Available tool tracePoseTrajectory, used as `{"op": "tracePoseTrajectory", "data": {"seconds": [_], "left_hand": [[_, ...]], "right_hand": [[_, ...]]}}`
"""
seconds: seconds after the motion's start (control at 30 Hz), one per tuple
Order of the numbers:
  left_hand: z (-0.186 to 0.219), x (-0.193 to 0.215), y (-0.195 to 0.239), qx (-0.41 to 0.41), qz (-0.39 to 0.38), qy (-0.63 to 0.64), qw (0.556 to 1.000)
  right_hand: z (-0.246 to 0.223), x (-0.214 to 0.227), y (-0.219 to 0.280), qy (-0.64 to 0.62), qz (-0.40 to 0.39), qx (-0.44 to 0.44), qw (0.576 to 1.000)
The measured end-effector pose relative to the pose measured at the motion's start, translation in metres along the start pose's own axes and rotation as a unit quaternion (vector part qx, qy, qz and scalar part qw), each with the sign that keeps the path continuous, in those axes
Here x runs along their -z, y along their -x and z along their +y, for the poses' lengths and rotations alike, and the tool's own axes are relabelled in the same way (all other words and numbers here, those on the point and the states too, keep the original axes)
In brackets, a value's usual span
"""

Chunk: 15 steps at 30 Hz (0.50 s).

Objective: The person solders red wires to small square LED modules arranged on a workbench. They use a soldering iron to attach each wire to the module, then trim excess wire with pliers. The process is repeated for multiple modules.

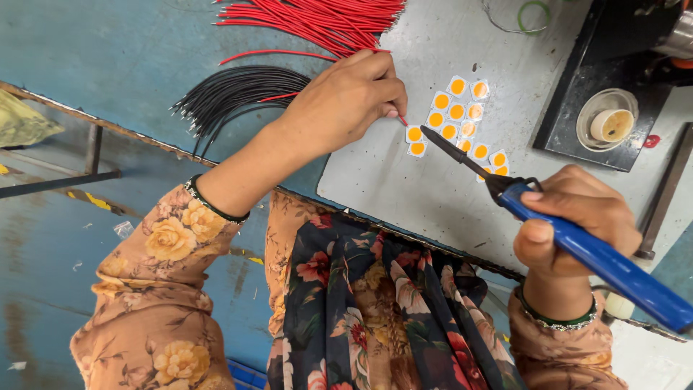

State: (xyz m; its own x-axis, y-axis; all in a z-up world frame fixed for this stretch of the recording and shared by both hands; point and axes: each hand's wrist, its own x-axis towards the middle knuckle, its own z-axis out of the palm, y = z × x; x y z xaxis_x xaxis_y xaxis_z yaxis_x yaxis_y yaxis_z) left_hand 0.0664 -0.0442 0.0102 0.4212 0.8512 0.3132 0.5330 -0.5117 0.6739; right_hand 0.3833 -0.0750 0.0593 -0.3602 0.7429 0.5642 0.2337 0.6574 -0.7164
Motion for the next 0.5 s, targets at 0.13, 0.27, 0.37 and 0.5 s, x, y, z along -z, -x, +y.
{"op": "tracePoseTrajectory", "data": {"seconds": [0.13, 0.27, 0.37, 0.5], "left_hand": [[-0.001, -0.001, -0.001, 0.0, 0.003, -0.004, 1.0], [-0.002, 0.0, 0.0, -0.006, 0.006, -0.001, 1.0], [-0.002, 0.0, 0.0, -0.006, 0.005, 0.003, 1.0], [-0.003, 0.0, 0.001, -0.009, 0.008, 0.007, 1.0]], "right_hand": [[-0.004, -0.005, 0.0, 0.011, -0.024, -0.017, 1.0], [-0.004, -0.01, 0.001, 0.034, -0.035, -0.014, 0.999], [-0.004, -0.013, 0.001, 0.046, -0.04, -0.014, 0.998], [-0.004, -0.015, 0.001, 0.051, -0.04, -0.013, 0.998]]}}
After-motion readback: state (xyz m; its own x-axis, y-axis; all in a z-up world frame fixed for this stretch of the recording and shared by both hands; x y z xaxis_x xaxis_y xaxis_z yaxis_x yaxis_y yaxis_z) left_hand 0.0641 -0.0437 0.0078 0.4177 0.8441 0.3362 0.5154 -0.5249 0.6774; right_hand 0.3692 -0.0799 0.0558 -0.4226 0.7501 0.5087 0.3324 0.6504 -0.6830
